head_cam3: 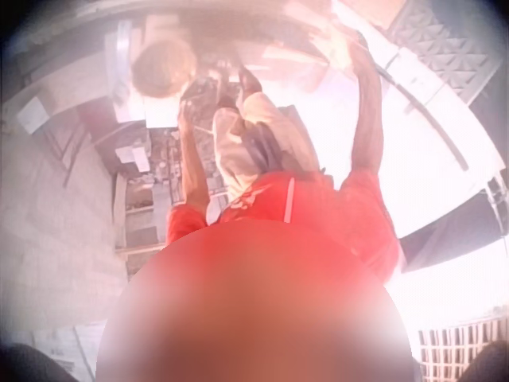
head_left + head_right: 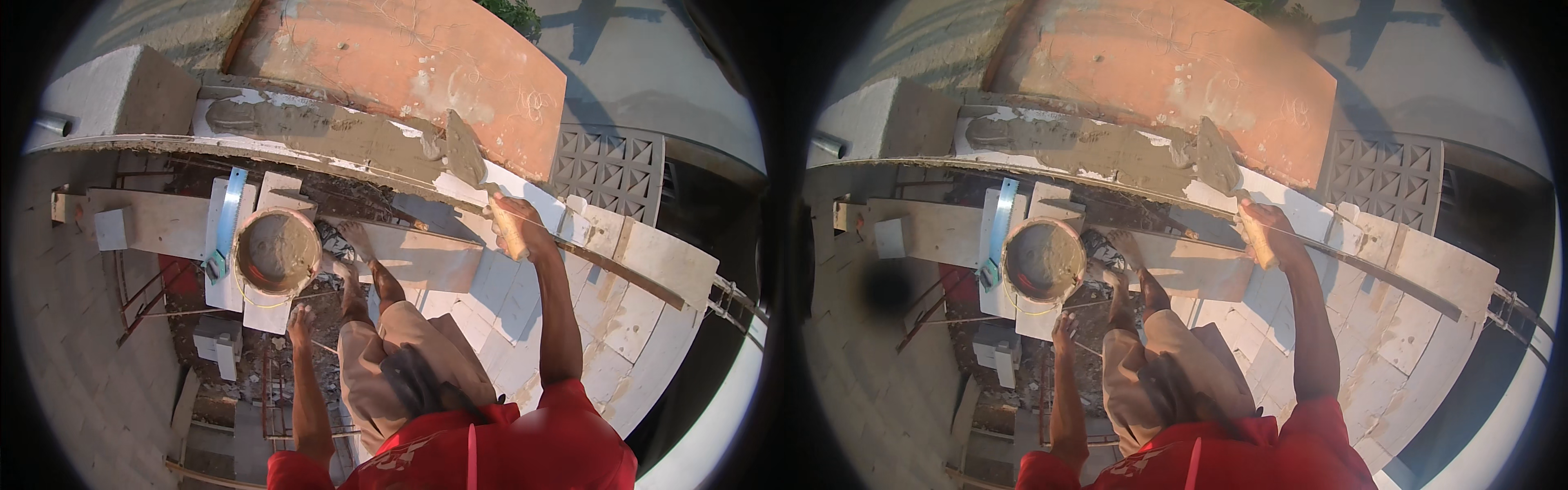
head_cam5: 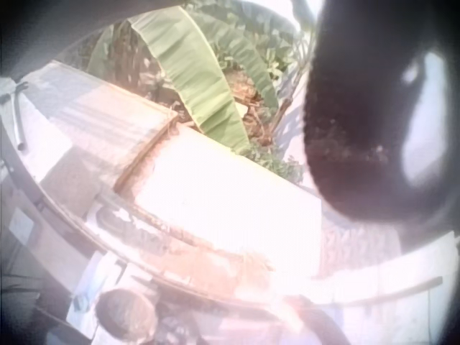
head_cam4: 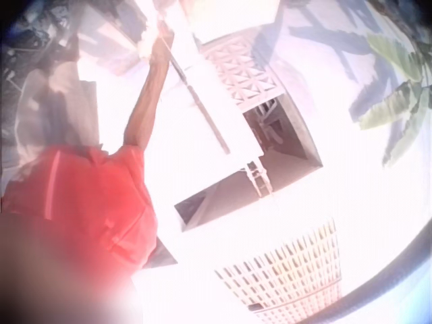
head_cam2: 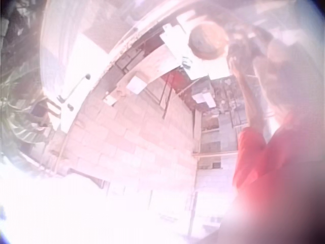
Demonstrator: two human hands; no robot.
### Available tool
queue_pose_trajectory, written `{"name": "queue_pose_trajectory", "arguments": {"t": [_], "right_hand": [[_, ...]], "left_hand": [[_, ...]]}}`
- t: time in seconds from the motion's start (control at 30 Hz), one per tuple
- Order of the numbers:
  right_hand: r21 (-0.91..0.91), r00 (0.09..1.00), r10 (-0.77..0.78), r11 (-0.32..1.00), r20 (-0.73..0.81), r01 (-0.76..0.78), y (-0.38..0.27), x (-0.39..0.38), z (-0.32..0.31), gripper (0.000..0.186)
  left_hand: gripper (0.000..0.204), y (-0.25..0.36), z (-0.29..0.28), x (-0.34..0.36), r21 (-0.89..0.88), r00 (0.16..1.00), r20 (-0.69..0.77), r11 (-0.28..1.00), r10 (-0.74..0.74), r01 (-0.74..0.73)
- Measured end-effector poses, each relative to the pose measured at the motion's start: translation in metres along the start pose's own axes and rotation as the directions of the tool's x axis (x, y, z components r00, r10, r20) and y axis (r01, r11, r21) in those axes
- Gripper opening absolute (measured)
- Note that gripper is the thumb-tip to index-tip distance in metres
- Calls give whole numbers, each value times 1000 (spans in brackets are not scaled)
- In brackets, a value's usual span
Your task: The person applies mortar to a wall using a trowel, places a white tile, and taps it into place with a hammer. They then measure the wall and a tile with a tape measure and use a hand saw to cut the tile.
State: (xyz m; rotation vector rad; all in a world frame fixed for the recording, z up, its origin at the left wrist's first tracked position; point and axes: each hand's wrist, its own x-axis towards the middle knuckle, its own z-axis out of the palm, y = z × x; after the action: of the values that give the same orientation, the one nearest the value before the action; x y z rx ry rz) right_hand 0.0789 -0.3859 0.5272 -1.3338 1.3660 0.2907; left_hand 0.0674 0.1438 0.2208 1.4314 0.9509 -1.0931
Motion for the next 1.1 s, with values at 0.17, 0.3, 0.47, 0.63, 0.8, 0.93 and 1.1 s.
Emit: {"name": "queue_pose_trajectory", "arguments": {"t": [0.17, 0.3, 0.47, 0.63, 0.8, 0.93, 1.1], "right_hand": [[-73, 910, -246, 969, -333, 235, 39, -10, -3, 31], [239, 890, -356, 872, -285, 426, 105, -14, 51, 46], [-329, 684, -551, 834, -478, 442, 161, 60, 151, 50], [-225, 803, -370, 928, -467, 297, 249, 65, 250, 60], [-392, 872, -472, 832, -130, 392, 330, -33, 277, 68], [-518, 903, -316, 741, 292, 427, 312, -45, 258, 58], [-543, 736, -352, 508, 578, 669, 228, 32, 290, 38]], "left_hand": [[53, -9, -10, 10, -58, 999, -26, 997, 48, -49], [52, -17, -10, 10, -16, 1000, -24, 1000, 2, -3], [51, -19, 1, 4, 35, 999, -37, 999, -37, 38], [50, -19, 9, -5, 19, 1000, 3, 1000, -16, 16], [46, -32, 1, -12, -17, 997, -63, 999, -38, 37], [41, -62, -13, -17, -87, 997, -63, 995, -54, 48], [34, -95, -27, -29, -167, 996, -62, 984, -69, 58]]}}
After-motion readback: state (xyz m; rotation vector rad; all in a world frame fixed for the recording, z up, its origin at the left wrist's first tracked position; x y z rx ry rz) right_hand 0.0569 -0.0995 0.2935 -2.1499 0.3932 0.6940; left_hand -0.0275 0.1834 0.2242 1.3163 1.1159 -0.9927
